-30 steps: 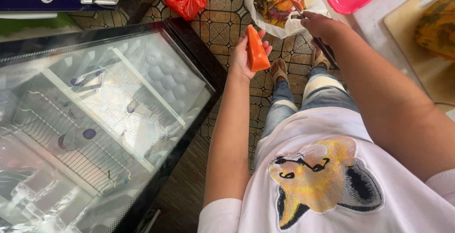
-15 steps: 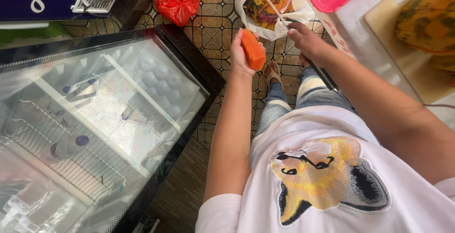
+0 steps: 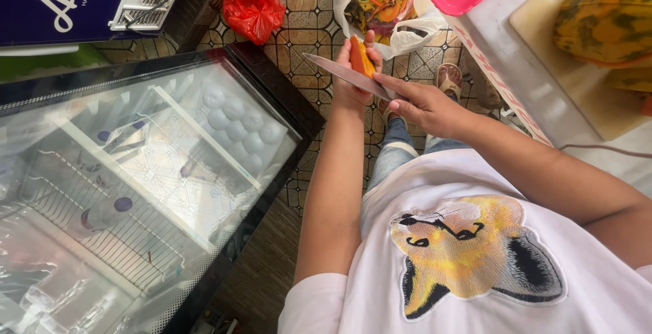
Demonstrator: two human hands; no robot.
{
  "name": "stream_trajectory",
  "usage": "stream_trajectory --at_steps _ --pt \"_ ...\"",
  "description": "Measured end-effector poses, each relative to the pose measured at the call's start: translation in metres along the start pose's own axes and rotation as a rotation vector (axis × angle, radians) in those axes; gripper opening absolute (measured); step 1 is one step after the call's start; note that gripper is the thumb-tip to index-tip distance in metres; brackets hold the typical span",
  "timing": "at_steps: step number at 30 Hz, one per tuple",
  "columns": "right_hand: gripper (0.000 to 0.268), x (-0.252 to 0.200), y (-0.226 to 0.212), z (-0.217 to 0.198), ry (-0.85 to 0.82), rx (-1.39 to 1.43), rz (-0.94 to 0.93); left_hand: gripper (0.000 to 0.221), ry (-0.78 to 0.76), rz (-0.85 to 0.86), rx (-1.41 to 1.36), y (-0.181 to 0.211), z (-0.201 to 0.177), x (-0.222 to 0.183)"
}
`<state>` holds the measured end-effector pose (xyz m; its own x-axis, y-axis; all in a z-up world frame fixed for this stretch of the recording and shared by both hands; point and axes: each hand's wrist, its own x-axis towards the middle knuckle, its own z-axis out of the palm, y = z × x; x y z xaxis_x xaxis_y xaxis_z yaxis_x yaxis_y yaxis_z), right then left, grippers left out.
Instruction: Prepare fruit by cutting a papaya and peeling a carrot on a cutting board
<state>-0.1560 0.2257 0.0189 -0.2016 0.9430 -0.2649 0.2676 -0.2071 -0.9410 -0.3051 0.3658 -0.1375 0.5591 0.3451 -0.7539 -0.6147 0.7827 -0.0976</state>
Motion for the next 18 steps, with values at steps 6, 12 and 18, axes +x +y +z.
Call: stream_trajectory --at_steps 6,12,18 --pt "0.063 -0.005 0.005 0.0 -0.033 0.016 0.006 0.024 -0.094 0.031 0.235 -0.003 -0.005 -0.001" --pt "0.061 -0.004 0.008 0.002 -0.051 -0.024 0.035 0.023 -0.053 0.062 0.323 -0.003 -0.006 -0.009" --pt "0.062 -0.002 0.008 0.002 -0.03 -0.107 0.043 0.018 0.052 0.06 0.342 -0.012 0.011 -0.023"
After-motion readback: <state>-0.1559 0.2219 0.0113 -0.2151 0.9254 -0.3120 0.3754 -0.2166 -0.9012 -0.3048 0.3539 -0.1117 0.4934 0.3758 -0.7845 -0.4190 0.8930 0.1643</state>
